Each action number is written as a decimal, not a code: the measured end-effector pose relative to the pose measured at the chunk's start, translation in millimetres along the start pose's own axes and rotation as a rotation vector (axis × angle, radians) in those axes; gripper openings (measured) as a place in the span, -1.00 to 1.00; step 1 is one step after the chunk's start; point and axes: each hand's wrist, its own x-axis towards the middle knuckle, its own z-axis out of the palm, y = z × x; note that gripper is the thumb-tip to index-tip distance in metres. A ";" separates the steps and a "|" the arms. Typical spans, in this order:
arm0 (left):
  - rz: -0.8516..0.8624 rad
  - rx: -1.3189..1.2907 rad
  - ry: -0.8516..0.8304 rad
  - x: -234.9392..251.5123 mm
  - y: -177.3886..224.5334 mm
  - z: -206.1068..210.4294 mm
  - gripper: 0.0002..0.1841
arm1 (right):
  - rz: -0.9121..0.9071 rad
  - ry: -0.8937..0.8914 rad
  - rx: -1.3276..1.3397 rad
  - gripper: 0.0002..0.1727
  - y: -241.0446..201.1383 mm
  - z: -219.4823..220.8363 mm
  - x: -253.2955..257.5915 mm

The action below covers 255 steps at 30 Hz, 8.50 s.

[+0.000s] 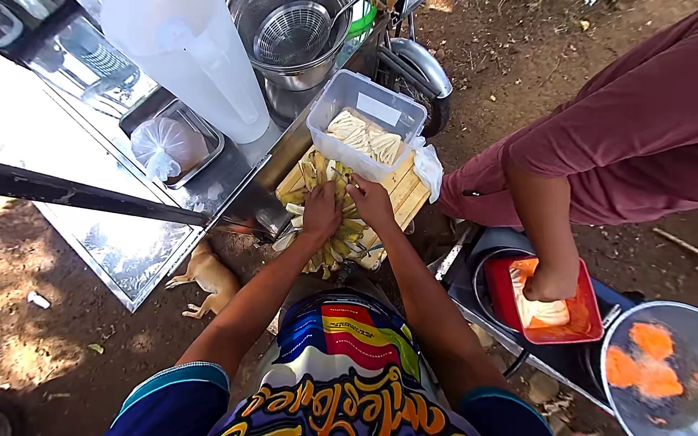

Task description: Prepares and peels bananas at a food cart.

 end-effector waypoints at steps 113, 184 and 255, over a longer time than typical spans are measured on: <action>0.309 -0.483 -0.509 75.9 -54.3 -59.8 -0.58 | 0.209 -0.251 0.520 -0.60 0.1 12.6 -4.2; 0.268 -0.070 0.193 -3.9 -58.2 -16.5 -0.80 | 0.058 -0.138 -0.304 -0.36 -31.7 42.7 30.1; -0.471 -1.235 0.137 -90.3 -67.1 -79.8 -0.53 | 0.037 0.001 0.091 -0.67 -4.2 14.3 43.7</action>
